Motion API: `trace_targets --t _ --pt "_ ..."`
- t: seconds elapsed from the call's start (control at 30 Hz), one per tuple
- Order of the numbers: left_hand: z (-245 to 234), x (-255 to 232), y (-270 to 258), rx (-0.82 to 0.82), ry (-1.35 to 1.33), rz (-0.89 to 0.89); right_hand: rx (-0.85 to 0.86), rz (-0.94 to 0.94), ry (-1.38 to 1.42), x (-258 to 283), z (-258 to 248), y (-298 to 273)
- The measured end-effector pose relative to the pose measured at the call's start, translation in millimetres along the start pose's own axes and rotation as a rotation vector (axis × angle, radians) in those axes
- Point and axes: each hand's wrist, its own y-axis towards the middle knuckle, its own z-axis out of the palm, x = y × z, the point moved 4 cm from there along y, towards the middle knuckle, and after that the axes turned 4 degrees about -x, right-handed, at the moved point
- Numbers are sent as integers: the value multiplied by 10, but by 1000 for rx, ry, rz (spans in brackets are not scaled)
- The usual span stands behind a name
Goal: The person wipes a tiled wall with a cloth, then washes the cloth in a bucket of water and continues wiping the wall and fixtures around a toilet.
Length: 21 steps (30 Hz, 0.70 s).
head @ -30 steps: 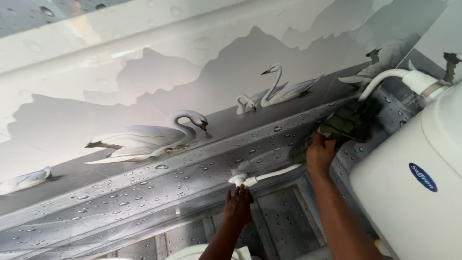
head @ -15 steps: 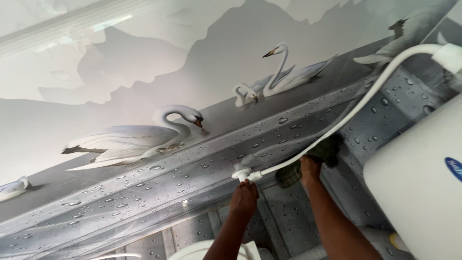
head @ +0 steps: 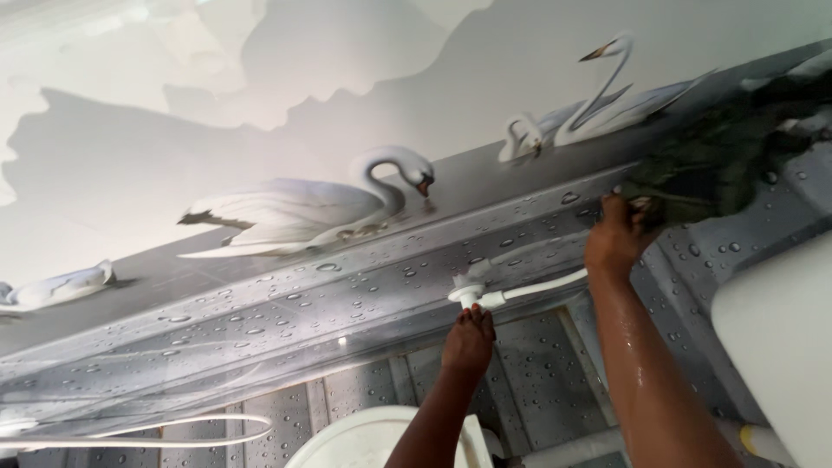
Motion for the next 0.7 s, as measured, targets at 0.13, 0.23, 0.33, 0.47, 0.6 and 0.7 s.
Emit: trace_targets --t 0.13,0.23,0.33,0.47,0.6,0.7 --pt "-41 20 29 66 -123 -48 22 287 -13 -597 68 -383" --pt "-134 39 -45 -5 -126 -2 -5 495 69 -811 57 -742" --pt "-195 106 -235 74 -284 -49 -41 448 135 -524 105 -887" --pt "-422 271 -669 -26 -395 13 -9 149 127 95 279 -1301" --pt "-523 866 -1284 -249 -244 78 191 -272 -69 504 625 -2263" --pt "-646 1387 -1647 -425 -322 23 346 -713 -247 828 900 -3051"
